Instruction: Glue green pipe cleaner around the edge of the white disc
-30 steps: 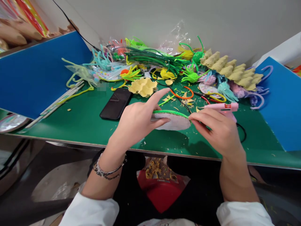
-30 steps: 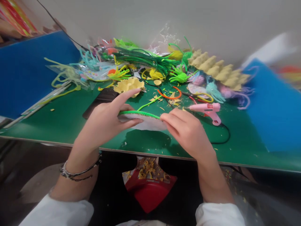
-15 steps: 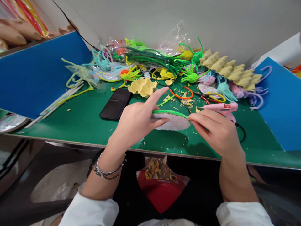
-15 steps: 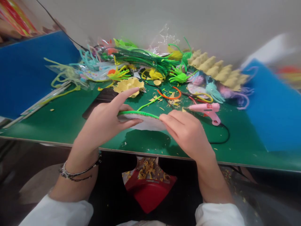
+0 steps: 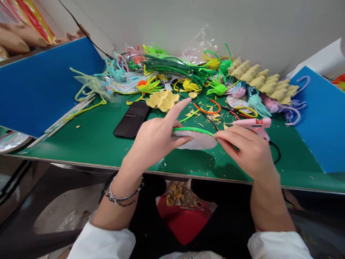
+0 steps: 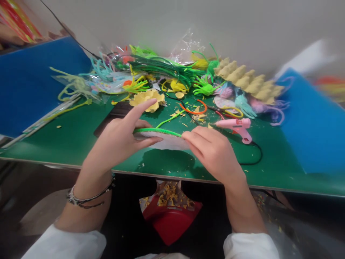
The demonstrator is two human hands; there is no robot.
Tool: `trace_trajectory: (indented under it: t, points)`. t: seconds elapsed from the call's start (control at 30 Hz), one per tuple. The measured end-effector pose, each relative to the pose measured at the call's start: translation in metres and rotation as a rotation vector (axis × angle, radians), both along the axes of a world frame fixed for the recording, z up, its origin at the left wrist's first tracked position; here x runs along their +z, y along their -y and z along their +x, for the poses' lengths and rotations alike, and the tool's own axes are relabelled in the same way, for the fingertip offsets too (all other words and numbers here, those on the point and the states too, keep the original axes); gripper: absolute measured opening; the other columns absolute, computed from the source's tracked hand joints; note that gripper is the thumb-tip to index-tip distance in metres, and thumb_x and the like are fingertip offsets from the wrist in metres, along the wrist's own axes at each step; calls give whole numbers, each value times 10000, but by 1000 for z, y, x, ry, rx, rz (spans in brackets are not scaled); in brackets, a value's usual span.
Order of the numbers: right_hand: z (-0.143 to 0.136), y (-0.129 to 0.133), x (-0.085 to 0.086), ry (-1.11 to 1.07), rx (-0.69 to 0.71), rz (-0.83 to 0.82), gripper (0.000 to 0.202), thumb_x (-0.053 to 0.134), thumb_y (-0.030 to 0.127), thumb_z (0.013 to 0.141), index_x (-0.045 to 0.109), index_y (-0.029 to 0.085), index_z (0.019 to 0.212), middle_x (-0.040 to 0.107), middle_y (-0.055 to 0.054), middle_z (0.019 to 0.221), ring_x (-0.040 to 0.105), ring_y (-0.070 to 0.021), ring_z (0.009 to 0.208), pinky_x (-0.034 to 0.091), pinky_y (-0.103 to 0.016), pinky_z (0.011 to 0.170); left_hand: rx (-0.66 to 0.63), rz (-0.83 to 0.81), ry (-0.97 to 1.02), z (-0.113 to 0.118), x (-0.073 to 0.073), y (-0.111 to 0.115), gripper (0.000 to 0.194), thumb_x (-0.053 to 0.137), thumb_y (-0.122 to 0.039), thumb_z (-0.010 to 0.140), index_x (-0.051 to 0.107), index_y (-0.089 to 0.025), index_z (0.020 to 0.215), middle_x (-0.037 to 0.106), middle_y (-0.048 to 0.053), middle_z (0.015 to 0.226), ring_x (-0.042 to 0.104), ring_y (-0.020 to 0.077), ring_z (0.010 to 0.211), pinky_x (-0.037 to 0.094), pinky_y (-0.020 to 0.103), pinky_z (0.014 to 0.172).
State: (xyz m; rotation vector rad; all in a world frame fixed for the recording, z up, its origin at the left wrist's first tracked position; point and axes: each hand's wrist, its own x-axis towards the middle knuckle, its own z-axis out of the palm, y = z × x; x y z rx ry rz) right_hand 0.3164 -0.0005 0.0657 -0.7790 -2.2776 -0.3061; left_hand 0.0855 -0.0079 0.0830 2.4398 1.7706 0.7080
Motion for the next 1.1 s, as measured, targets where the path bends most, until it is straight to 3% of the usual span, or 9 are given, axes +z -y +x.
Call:
trace_trajectory:
  t: [0.3,0.6,1.1]
  points:
    - [6,-1,5,-38,-49,-13,164,594,105,867,628,201,996,722,-13,898,674,-133,850,513,-247,792,16,-16,59,-3,-5,-2,877,760,-325,780,254,-243,1492,722,75,1118,722,215,894,526,248,694]
    - [3,-4,3,-51,-10,-38,147,563,121,895,662,197,971,699,-20,849,655,-120,790,501,-244,738,-17,25,23,-4,-4,-1,829,739,-375,795,288,-240,1477,755,33,919,725,207,799,507,248,653]
    - [-2,-5,-2,-44,-7,-66,229,478,86,914,668,194,981,655,-23,810,605,-123,731,457,-247,660,-42,40,24,-4,-4,-1,800,725,-379,796,308,-253,1468,751,28,916,723,198,801,496,238,645]
